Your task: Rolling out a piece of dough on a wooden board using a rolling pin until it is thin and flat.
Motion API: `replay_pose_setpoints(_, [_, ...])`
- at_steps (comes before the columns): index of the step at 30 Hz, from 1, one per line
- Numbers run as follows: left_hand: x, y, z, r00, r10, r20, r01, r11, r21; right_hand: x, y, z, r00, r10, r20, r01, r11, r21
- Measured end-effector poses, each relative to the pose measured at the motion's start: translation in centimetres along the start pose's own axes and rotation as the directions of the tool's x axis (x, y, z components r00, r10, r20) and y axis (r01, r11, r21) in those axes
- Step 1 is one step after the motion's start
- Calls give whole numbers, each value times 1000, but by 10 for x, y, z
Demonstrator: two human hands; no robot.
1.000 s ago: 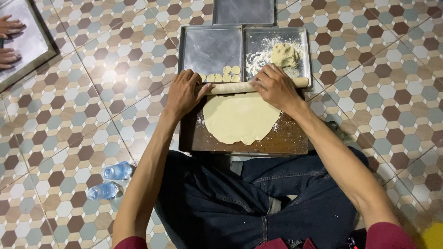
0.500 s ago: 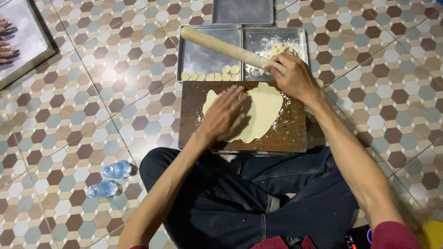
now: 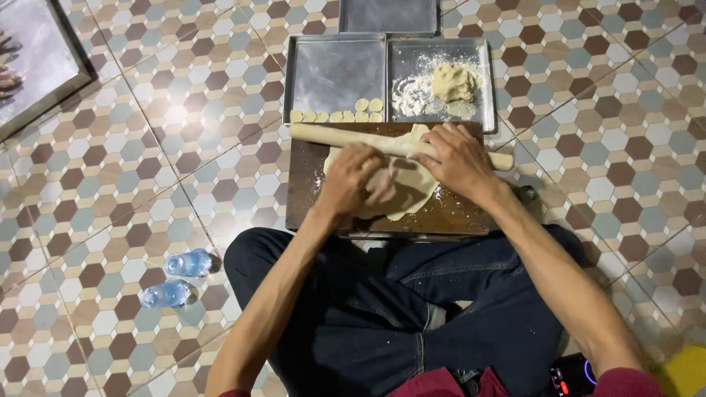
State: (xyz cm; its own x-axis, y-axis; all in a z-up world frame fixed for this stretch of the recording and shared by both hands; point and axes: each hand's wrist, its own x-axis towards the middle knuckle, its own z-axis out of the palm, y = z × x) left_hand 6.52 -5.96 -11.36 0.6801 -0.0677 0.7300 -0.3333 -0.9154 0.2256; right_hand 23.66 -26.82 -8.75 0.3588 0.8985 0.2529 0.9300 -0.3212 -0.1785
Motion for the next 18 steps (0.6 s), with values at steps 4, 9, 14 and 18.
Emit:
replay_pose_setpoints(4, [39,-23,-19,993,-70,-98,78,994,77,-5,-16,12,997,-65,-38,61,993,-98])
replay_pose_setpoints(9, [64,-42,5,972,-197,-130,210,973,95,-4,-20,19,981,-88,-174,95,995,32])
replay_pose_setpoints(14, [60,-42,49,936,-350,29,337,918,208,5,-10,-2,948,197,-249,-112,941,319])
replay_pose_setpoints(18, [71,-19,17,790,-549,274,464,826,319,11,-17,-18,875,442,-198,-422,896,137])
